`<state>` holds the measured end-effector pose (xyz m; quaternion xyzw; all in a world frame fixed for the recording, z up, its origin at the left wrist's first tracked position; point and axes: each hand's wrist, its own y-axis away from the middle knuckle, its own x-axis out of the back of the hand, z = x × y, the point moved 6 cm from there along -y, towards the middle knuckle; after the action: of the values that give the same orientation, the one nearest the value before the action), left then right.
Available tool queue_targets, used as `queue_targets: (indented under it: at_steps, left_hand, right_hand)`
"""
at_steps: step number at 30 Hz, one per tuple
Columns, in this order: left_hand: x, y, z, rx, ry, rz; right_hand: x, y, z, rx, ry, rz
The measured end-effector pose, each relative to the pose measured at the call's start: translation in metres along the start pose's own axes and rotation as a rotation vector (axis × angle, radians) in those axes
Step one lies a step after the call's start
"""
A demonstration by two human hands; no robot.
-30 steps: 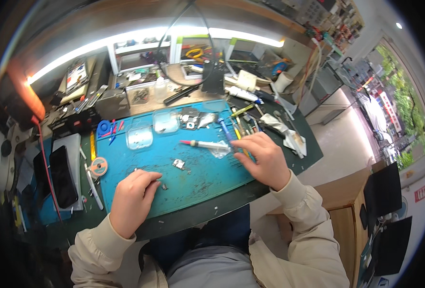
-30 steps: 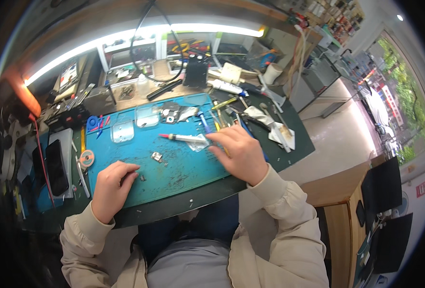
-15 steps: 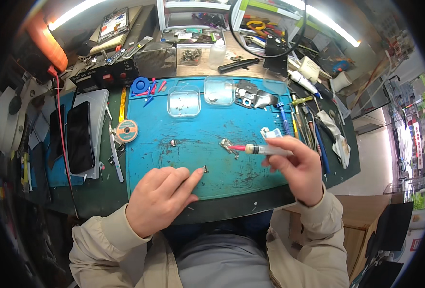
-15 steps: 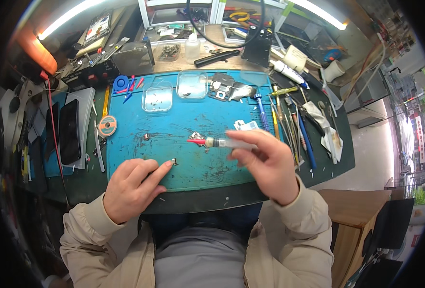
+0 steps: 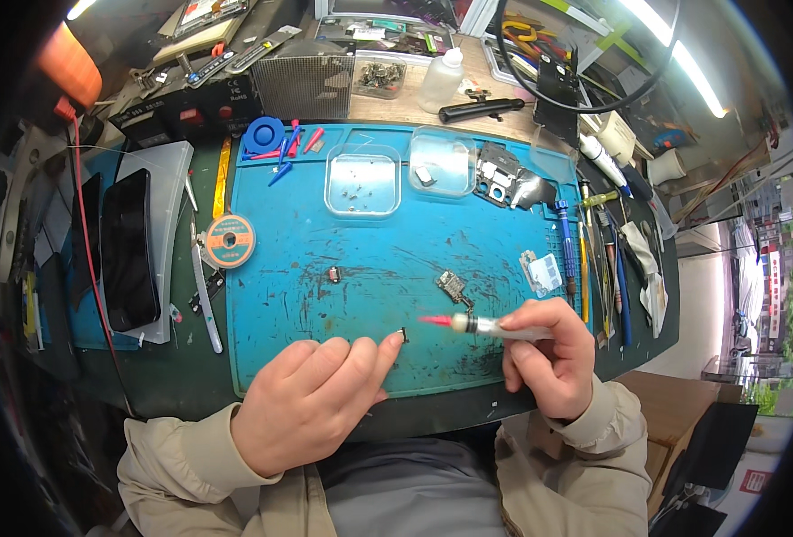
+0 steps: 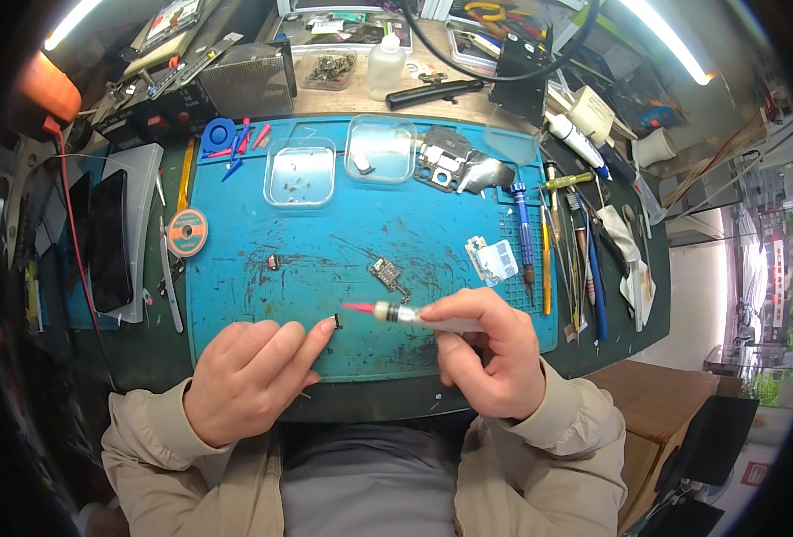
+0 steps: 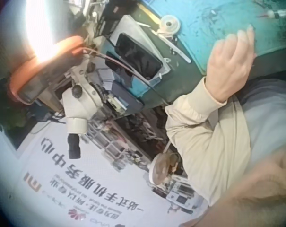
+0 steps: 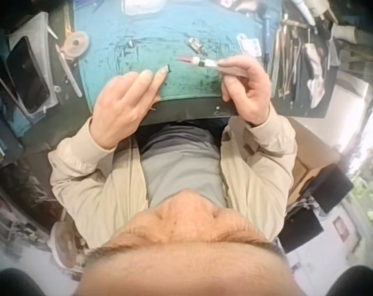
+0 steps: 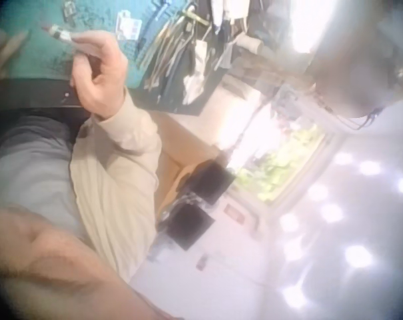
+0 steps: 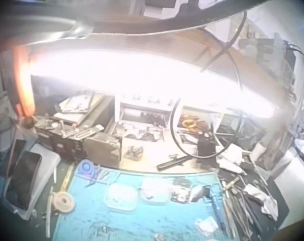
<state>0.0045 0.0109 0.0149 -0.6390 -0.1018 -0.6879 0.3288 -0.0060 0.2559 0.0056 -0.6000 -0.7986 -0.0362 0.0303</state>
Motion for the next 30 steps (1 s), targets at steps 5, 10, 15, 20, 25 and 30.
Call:
queue_targets:
  at_steps: [5,10,15,20,25,30]
  left_hand:
    - [0.0,0.0,0.0,-0.001,-0.05,-0.007]
    - [0.0,0.0,0.0,0.012,-0.036,0.002]
    - [-0.001,0.001,0.0,0.021,-0.04,0.015]
    - [-0.001,0.002,0.0,0.022,-0.055,0.002]
    - [-0.002,0.001,0.001,0.019,-0.07,0.005]
    - [-0.002,0.002,0.001,0.019,-0.08,0.0]
  right_hand:
    - [-0.003,-0.013,-0.001,0.19,0.324,-0.006]
    - [-0.009,-0.015,-0.006,0.144,0.403,0.143]
    - [-0.005,-0.012,0.0,0.121,0.406,0.153]
    - [-0.006,-0.011,0.002,0.117,0.458,0.153]
    - [-0.005,-0.009,0.002,0.105,0.481,0.169]
    - [-0.004,-0.009,0.002,0.103,0.491,0.153]
